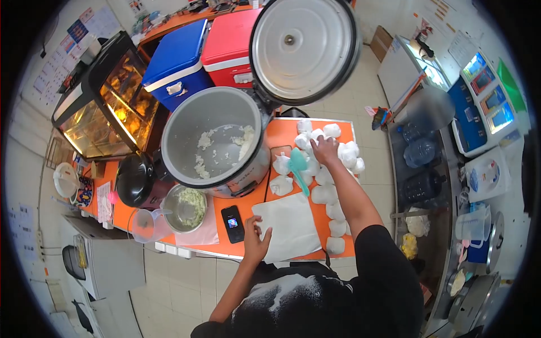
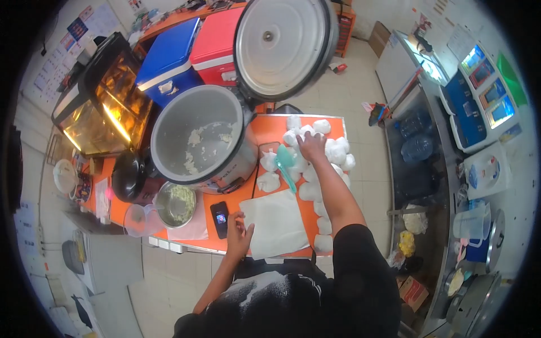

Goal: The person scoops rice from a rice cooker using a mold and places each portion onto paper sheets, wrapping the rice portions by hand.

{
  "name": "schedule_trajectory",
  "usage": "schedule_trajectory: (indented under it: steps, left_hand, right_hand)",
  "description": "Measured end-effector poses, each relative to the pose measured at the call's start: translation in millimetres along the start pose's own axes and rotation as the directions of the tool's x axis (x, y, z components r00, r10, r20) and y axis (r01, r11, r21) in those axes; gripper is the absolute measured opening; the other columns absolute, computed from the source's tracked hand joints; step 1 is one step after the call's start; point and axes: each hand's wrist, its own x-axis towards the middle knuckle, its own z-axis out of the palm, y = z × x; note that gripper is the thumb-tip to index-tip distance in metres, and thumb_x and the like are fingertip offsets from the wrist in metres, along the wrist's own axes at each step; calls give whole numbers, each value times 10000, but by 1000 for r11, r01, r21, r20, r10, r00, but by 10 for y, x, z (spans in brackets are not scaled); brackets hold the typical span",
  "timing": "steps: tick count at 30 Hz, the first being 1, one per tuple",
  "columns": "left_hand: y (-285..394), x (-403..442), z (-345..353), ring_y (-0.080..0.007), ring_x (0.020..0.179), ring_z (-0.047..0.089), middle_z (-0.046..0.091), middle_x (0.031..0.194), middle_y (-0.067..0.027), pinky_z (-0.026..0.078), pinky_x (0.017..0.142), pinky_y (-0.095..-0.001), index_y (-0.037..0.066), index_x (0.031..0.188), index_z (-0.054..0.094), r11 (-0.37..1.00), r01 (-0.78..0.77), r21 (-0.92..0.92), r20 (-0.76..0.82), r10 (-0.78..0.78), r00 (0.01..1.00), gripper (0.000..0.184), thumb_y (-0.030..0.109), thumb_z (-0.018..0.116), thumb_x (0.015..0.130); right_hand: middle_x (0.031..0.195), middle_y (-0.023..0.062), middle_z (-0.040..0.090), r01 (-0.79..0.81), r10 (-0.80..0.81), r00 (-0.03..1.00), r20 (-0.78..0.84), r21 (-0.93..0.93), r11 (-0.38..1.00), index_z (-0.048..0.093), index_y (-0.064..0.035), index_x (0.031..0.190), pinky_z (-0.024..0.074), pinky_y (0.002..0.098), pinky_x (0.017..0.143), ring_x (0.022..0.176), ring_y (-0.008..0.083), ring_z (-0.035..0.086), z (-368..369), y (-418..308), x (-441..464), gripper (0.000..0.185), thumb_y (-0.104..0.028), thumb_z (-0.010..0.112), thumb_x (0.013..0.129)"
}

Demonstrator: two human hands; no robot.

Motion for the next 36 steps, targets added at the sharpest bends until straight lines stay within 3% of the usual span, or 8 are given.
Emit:
schedule_trajectory:
  steps: [4, 8, 16, 20, 22, 24, 28, 36]
  left_hand:
    - [-385, -361, -497, -115, 753, 450, 510, 1115, -67, 419, 684, -256, 23, 1250, 477, 995, 86, 54, -105, -80, 991, 460, 19, 719, 859]
    - [-567, -269, -925, -90, 752, 436, 521, 1099, -38, 395, 683, -225, 29, 1244, 488, 972, 208, -110, -235, -229, 945, 419, 7, 692, 879]
    - [-727, 759, -1620, -129, 795, 449, 509, 1064, -69, 389, 700, -272, 19, 1164, 505, 998, -34, -55, -331, 14, 944, 336, -27, 650, 864]
    - [-758, 1091, -1789, -195, 928, 460, 457, 1137, -113, 411, 821, -333, 15, 1253, 439, 993, -80, -89, -391, 39, 919, 488, -1, 684, 831]
    - [-844, 1137, -1823, -243, 1056, 455, 418, 1224, -144, 415, 909, -367, 9, 1344, 362, 994, -58, -91, -334, 24, 942, 674, 84, 757, 804]
    - [-831, 1182, -1779, -298, 1214, 408, 353, 1331, -179, 392, 1008, -415, -5, 1411, 280, 988, -152, 5, -322, 146, 935, 877, 189, 833, 760]
    - [-940, 1120, -1649, -408, 1382, 243, 174, 1455, -251, 254, 1153, -513, -23, 1477, 122, 994, -77, 76, -203, 91, 975, 1102, 285, 873, 732]
    - [-1132, 1029, -1668, -475, 1411, 200, 148, 1489, -304, 202, 1165, -567, -61, 1480, 97, 993, -91, -69, -150, 80, 985, 1130, 324, 862, 743]
  right_hand:
    - [1158, 220, 631, 11, -20, 959, -281, -34, 999, 569, -14, 1102, 499, 528, 829, 1026, 436, 608, -338, -522, -309, 342, -322, 565, 952]
    - [1118, 225, 599, -360, 331, 825, 458, -25, 933, 582, -12, 1134, 447, 534, 929, 1091, 409, 557, -280, -1112, -1117, 337, -231, 620, 880]
    - [1131, 209, 588, 14, -4, 995, -99, 99, 995, 555, 7, 1147, 527, 454, 845, 1005, 368, 623, 219, -1082, -1473, 239, -61, 575, 918]
    - [993, 203, 620, -503, 390, 861, 326, 434, 748, 499, 41, 1232, 481, 434, 869, 944, 368, 613, -1164, -1537, -1442, 311, -115, 572, 973]
    - [965, 208, 655, -214, 163, 955, 249, 192, 958, 500, 35, 1257, 503, 427, 811, 871, 365, 648, -1795, -1633, -1330, 339, -96, 596, 959]
    - [958, 210, 665, -454, 318, 863, 392, 327, 829, 501, 24, 1284, 503, 425, 804, 882, 385, 663, -2421, -2507, -904, 401, -63, 640, 918]
    - [1007, 206, 632, 296, -328, 840, 433, 141, 945, 447, -17, 1378, 478, 445, 836, 916, 393, 620, -2606, -3203, -61, 547, -60, 689, 889]
    - [1019, 214, 664, 510, -407, 677, 614, 7, 860, 464, 9, 1198, 543, 480, 784, 939, 433, 666, -1421, -3964, 944, 344, -95, 626, 914]
